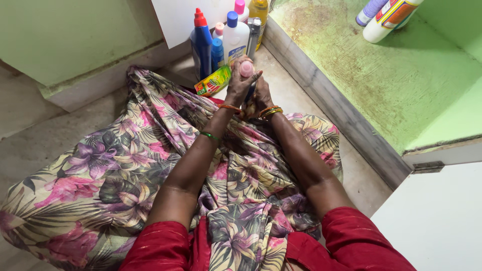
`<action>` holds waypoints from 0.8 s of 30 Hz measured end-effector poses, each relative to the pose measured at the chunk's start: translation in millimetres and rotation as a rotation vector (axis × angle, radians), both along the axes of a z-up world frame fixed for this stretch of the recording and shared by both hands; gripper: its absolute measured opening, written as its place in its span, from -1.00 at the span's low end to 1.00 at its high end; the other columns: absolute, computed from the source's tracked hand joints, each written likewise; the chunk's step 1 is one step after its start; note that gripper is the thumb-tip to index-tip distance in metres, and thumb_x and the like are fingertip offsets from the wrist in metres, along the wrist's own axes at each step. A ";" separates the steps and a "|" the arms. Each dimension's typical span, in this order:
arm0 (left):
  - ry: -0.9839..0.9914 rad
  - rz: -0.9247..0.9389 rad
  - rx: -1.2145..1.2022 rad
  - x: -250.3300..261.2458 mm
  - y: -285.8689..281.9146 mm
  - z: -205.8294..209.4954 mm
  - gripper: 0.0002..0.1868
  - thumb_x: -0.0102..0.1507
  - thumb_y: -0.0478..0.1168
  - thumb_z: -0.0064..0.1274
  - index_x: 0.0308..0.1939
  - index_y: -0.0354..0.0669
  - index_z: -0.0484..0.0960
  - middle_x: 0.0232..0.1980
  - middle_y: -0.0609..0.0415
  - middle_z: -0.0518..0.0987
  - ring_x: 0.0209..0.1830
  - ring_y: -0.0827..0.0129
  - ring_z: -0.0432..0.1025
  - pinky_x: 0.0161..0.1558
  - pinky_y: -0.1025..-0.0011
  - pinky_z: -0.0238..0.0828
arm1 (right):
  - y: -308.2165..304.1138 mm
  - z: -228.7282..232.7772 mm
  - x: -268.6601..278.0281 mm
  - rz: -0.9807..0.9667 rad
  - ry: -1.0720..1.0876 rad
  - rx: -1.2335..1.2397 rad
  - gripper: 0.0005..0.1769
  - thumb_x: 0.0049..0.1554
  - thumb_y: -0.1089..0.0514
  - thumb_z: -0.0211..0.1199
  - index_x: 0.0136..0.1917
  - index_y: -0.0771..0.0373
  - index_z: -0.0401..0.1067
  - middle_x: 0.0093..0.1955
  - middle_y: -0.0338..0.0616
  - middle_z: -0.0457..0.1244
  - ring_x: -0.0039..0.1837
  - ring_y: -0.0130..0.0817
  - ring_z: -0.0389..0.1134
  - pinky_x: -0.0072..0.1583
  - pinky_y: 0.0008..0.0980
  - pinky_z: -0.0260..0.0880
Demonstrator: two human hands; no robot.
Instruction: The person wipes a green shelf with a cloth, then picks up and wipes several cleaning product bottles and a small packet before placing them back on the shelf.
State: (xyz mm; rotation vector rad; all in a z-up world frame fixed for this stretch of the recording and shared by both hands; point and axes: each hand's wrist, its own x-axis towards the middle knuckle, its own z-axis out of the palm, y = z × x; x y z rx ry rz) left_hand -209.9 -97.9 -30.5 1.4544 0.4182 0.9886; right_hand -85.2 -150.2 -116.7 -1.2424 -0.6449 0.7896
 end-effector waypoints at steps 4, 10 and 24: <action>-0.122 -0.025 0.203 -11.2 -0.4 -3.1 -0.61 0.10 -0.23 0.36 0.00 -0.12 0.65 0.61 -0.14 0.09 0.66 0.03 -0.01 0.61 0.18 -0.05 | -7.7 49.6 -15.4 -0.007 -0.098 0.209 -0.31 0.33 -0.29 -0.09 0.27 0.41 0.36 0.04 -0.06 0.38 0.03 -0.35 0.46 0.04 -0.35 0.53; -0.224 -0.173 0.027 -4.3 5.4 -9.9 -0.57 0.00 -0.36 0.22 -0.03 -0.11 0.66 0.65 -0.06 0.05 0.62 0.10 0.07 0.56 0.20 0.07 | -8.8 35.8 0.2 -0.103 -0.602 0.166 -0.23 0.32 -0.33 0.02 0.24 0.52 0.33 -0.02 -0.01 0.40 -0.02 -0.30 0.48 -0.02 -0.35 0.53; -0.270 0.078 0.066 -23.6 -7.8 28.5 -0.58 0.09 -0.41 0.36 0.00 -0.19 0.58 0.07 0.03 0.67 0.11 0.29 0.56 0.22 0.36 0.49 | 0.4 -15.0 16.7 0.025 0.142 -0.012 -0.38 0.37 -0.18 -0.04 -0.05 0.41 0.54 -0.14 -0.03 0.42 -0.15 -0.32 0.43 -0.07 -0.37 0.47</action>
